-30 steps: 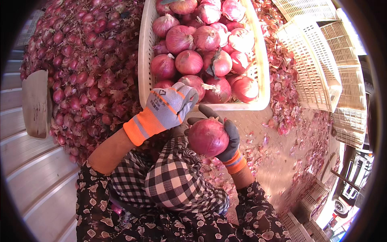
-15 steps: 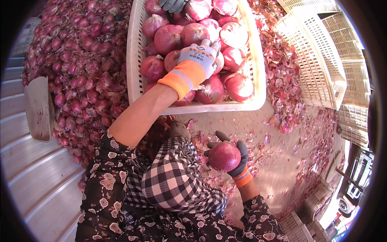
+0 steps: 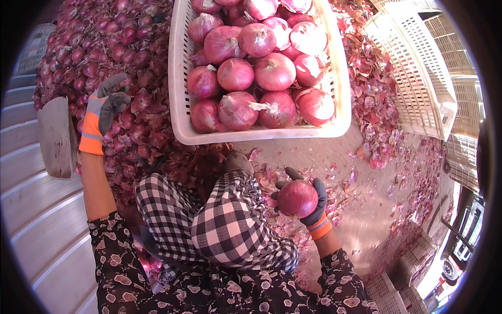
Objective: The person carries a crate of onions and then sorts individual onions from a large pile on the floor, removing loose skins by hand and using a knife to trim the ends before placing them into a purple mesh bag and empty plastic crates.
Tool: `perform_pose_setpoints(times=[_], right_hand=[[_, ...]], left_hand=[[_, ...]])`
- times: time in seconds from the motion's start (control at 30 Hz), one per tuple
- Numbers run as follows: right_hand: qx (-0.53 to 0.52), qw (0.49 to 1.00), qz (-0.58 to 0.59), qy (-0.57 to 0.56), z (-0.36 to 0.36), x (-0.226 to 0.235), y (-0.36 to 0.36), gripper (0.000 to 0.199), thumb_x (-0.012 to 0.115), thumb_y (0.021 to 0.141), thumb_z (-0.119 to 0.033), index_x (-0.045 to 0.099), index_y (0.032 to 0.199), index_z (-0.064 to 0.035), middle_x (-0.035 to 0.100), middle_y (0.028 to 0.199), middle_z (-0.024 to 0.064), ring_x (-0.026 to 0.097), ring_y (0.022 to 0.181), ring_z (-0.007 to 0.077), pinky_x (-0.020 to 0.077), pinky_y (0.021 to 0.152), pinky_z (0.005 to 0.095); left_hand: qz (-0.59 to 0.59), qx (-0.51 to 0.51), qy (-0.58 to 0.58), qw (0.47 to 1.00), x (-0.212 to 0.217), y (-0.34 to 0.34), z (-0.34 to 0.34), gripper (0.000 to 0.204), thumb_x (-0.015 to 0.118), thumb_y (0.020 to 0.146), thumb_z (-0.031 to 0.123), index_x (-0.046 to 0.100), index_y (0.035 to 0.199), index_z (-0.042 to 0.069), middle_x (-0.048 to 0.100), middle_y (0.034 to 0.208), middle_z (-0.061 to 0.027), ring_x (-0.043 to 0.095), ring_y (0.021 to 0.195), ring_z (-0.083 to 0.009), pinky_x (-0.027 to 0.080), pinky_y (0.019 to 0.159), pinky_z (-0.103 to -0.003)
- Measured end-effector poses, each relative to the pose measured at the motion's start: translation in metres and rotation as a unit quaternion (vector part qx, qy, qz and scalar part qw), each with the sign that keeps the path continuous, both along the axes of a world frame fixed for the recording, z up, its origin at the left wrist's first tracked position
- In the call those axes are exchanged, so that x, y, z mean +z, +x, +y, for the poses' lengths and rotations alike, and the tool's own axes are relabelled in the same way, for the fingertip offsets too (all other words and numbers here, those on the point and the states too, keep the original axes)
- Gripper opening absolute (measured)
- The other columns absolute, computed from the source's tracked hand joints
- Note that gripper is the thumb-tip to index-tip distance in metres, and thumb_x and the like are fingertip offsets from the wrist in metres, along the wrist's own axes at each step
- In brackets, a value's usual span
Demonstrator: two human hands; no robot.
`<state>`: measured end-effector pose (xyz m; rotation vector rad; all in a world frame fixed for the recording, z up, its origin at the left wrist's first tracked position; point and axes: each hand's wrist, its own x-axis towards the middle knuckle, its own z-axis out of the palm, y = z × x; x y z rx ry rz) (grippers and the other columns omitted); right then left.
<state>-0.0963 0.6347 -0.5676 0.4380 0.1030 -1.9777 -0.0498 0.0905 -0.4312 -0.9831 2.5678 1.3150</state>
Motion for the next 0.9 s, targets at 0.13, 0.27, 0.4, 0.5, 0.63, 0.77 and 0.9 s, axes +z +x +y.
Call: perform_pose_setpoints(times=[0.13, 0.27, 0.4, 0.5, 0.63, 0.77, 0.9], right_hand=[[0.030, 0.999, 0.013, -0.026, -0.009, 0.008, -0.007, 0.084, 0.056, 0.081, -0.050, 0.021, 0.142, -0.0032, 0.045, 0.128, 0.0289, 0.044, 0.117, 0.0483, 0.0344, 0.098, 0.0615], [0.025, 0.995, 0.090, -0.041, -0.033, 0.034, -0.032, 0.091, 0.062, 0.077, -0.051, 0.019, 0.142, -0.0043, 0.046, 0.125, 0.0308, 0.047, 0.113, 0.0504, 0.0398, 0.095, 0.0586], [-0.032, 0.979, 0.203, -0.006, -0.129, 0.102, -0.071, 0.081, 0.042, 0.085, -0.060, 0.018, 0.144, -0.0107, 0.040, 0.133, 0.0264, 0.043, 0.118, 0.0463, 0.0391, 0.092, 0.0627], [-0.116, 0.829, 0.536, 0.107, -0.190, 0.136, -0.078, 0.066, 0.050, 0.088, -0.042, 0.030, 0.140, -0.0060, 0.047, 0.129, 0.0181, 0.049, 0.117, 0.0279, 0.0370, 0.099, 0.0377], [0.052, 0.149, 0.933, 0.323, -0.176, 0.112, -0.076, 0.065, 0.067, 0.073, -0.044, 0.050, 0.126, -0.0098, 0.057, 0.109, 0.0115, 0.056, 0.099, 0.0267, 0.0440, 0.085, 0.0380], [0.128, 0.062, 0.923, 0.358, -0.119, 0.086, -0.115, 0.049, 0.070, 0.067, -0.046, 0.063, 0.104, -0.0146, 0.061, 0.094, 0.0021, 0.060, 0.084, 0.0196, 0.0477, 0.073, 0.0332], [0.127, 0.056, 0.927, 0.349, -0.115, 0.077, -0.118, 0.041, 0.067, 0.066, -0.041, 0.063, 0.099, -0.0163, 0.059, 0.094, 0.0015, 0.058, 0.080, 0.0191, 0.0484, 0.068, 0.0312]], left_hand=[[-0.061, 0.005, -0.311, 0.948, -0.076, 0.062, -0.004, 0.065, 0.064, 0.082, 0.025, 0.034, 0.138, 0.012, 0.043, 0.133, -0.0138, 0.054, 0.106, -0.0275, 0.048, 0.083, -0.034], [0.100, 0.188, 0.197, 0.957, -0.050, 0.005, 0.149, 0.057, 0.053, 0.091, 0.034, 0.037, 0.134, 0.001, 0.049, 0.126, -0.0117, 0.051, 0.108, -0.0192, 0.041, 0.093, -0.030], [0.219, 0.202, 0.160, 0.941, -0.171, 0.027, 0.145, 0.047, 0.049, 0.094, 0.028, 0.042, 0.129, -0.001, 0.055, 0.116, -0.0094, 0.054, 0.102, -0.0151, 0.044, 0.088, -0.028], [0.271, 0.118, 0.086, 0.951, -0.159, 0.010, 0.166, 0.043, 0.051, 0.093, 0.018, 0.041, 0.129, -0.002, 0.055, 0.117, -0.0103, 0.053, 0.102, -0.0146, 0.044, 0.087, -0.028], [0.176, 0.172, 0.259, 0.934, -0.107, -0.003, 0.179, 0.054, 0.054, 0.084, 0.000, 0.033, 0.134, -0.001, 0.051, 0.117, -0.0099, 0.053, 0.100, -0.0161, 0.046, 0.086, -0.029], [0.191, 0.145, 0.233, 0.943, -0.108, 0.006, 0.190, 0.057, 0.049, 0.082, -0.002, 0.028, 0.135, -0.002, 0.049, 0.115, -0.0116, 0.051, 0.097, -0.0165, 0.046, 0.084, -0.029], [0.170, 0.149, 0.234, 0.945, -0.089, 0.012, 0.193, 0.055, 0.045, 0.083, -0.001, 0.026, 0.134, -0.005, 0.045, 0.118, -0.0144, 0.050, 0.097, -0.0158, 0.044, 0.086, -0.029]])
